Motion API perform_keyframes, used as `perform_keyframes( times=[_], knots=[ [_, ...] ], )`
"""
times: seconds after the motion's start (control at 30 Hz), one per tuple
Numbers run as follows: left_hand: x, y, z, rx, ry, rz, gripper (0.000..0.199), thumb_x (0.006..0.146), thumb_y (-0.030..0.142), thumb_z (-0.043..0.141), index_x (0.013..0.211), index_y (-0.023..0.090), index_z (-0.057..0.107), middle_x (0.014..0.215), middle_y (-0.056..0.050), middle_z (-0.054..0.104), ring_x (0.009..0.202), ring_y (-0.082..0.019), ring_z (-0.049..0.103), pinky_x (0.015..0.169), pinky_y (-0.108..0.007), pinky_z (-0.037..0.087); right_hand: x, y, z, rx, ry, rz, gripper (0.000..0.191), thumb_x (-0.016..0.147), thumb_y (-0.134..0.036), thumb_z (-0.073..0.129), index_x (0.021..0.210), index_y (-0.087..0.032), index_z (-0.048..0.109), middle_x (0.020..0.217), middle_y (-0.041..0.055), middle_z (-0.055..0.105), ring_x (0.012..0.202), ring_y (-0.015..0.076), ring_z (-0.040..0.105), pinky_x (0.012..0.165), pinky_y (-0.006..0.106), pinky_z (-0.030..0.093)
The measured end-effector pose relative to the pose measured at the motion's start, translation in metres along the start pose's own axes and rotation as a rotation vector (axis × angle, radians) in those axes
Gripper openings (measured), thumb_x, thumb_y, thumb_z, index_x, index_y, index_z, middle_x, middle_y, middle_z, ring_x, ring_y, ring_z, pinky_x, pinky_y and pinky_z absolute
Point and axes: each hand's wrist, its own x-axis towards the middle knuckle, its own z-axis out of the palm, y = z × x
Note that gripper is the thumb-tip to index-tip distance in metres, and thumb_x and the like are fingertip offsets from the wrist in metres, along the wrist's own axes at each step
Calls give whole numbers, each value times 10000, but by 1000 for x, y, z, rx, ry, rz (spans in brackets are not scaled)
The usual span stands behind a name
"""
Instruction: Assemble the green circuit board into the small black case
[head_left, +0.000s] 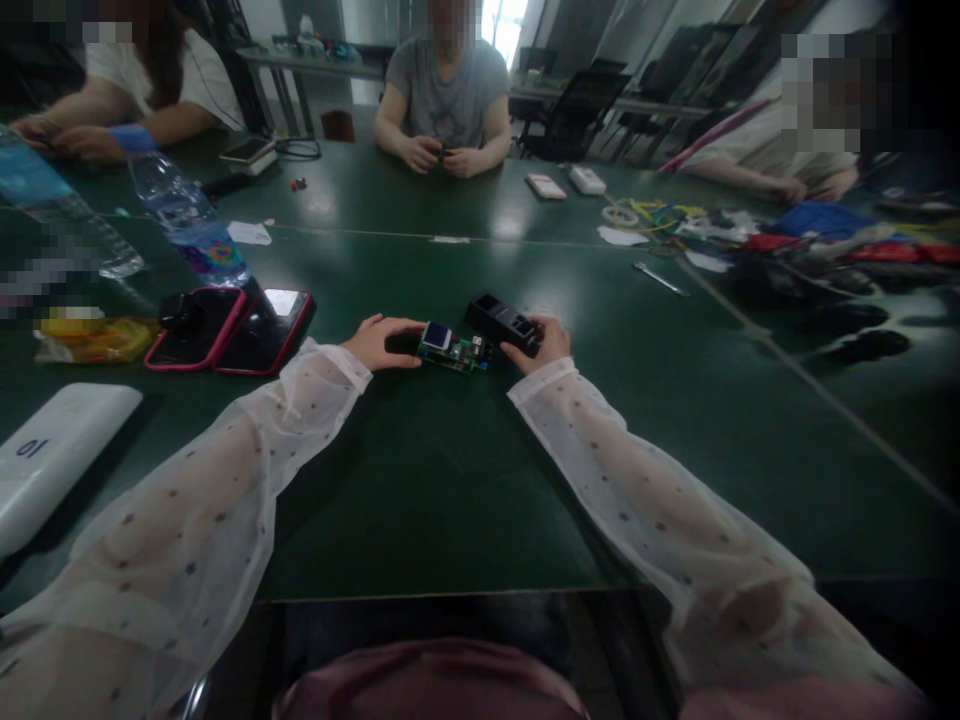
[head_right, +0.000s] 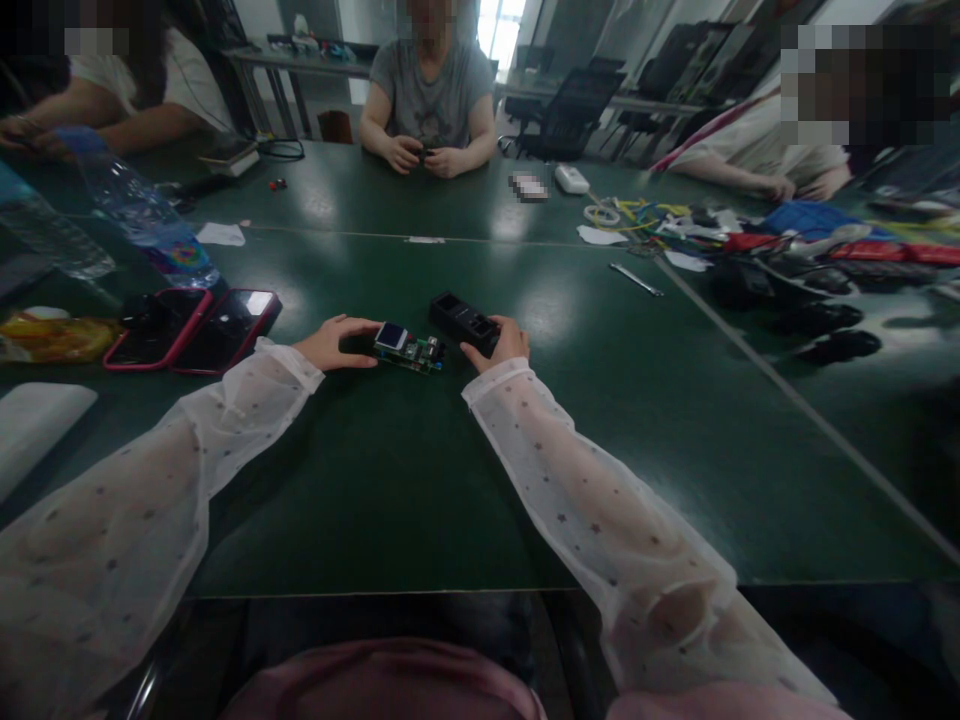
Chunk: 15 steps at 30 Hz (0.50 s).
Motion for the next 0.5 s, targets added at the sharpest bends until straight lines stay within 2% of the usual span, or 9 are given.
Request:
perform_keyframes(
  times=[0.13, 0.27, 0.5],
  knots=[
    [1, 0, 4, 28, 26, -20, 649, 780, 563, 652, 1358, 299, 517, 1456, -40, 523, 1417, -274, 385, 1201, -584, 126, 1, 2, 2, -5, -5, 4, 582, 698, -418, 718, 1185, -174, 515, 1080, 143, 590, 1056, 344, 558, 939, 566, 470],
    [2, -2, 6, 28, 45, -14, 614, 796, 579, 625, 1332, 289, 544, 1445, -45, 532, 1407, -263, 398, 1206, -568, 127, 2, 6, 5, 25, 42, -15, 546, 714, -407, 709, 1174, -180, 523, 1070, 136, 598, 1026, 328, 569, 934, 554, 476],
    [4, -5, 6, 12, 34, -6, 677, 757, 584, 662, 1342, 265, 541, 1446, -68, 524, 1412, -288, 380, 1197, -578, 103, -3, -7, 4, 241, 173, -180, 576, 809, -509, 640, 1273, -226, 448, 1135, 116, 566, 1016, 273, 576, 860, 483, 524]
  ],
)
